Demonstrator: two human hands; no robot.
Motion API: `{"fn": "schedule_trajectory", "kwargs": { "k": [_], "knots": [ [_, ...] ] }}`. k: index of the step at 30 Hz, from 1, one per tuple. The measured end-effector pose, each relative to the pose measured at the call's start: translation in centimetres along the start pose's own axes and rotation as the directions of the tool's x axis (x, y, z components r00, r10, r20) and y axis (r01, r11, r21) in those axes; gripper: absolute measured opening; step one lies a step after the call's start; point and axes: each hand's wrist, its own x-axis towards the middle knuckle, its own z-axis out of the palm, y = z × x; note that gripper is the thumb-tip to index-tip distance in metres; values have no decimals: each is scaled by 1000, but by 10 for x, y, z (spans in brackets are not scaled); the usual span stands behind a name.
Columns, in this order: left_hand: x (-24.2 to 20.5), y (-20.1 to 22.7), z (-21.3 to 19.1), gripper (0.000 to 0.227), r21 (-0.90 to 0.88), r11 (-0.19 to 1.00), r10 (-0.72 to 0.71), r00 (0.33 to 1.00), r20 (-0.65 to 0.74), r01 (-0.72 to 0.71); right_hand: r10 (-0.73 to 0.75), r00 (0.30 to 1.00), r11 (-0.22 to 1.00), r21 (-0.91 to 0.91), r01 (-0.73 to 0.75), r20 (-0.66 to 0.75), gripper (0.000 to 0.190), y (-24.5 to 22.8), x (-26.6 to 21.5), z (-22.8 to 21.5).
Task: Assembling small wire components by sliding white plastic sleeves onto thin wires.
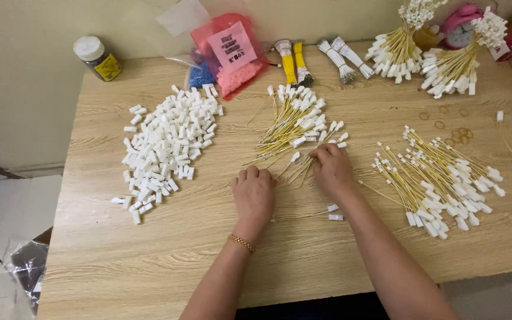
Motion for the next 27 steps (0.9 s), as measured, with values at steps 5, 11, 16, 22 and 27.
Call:
{"fn": "schedule_trajectory", "kwargs": {
  "k": [5, 11, 16, 22, 27],
  "knots": [
    [-1, -3, -4, 21, -64, 998, -30, 999, -32, 28, 71, 997, 986, 146, -76, 41, 24, -10, 3, -14],
    [-9, 4, -63, 18, -292, 956, -23, 992, -126, -15, 224, 946, 578, 749, -323, 236, 34, -85, 10, -80],
    [-20, 15, -119, 15, -749, 657, 16, 991, 132, 89, 170, 955, 338, 896, -289, 244, 20, -99, 7, -106],
    [-36, 14, -108, 21, -921, 176, 81, 927, 365, 347, 267, 956, 341, 915, -215, 125, 20, -108, -6, -144],
    [-46, 8, -94, 22, -920, 7, 128, 912, 391, 393, 320, 947, 419, 890, -181, 41, 18, -107, -13, -176]
  ]
}}
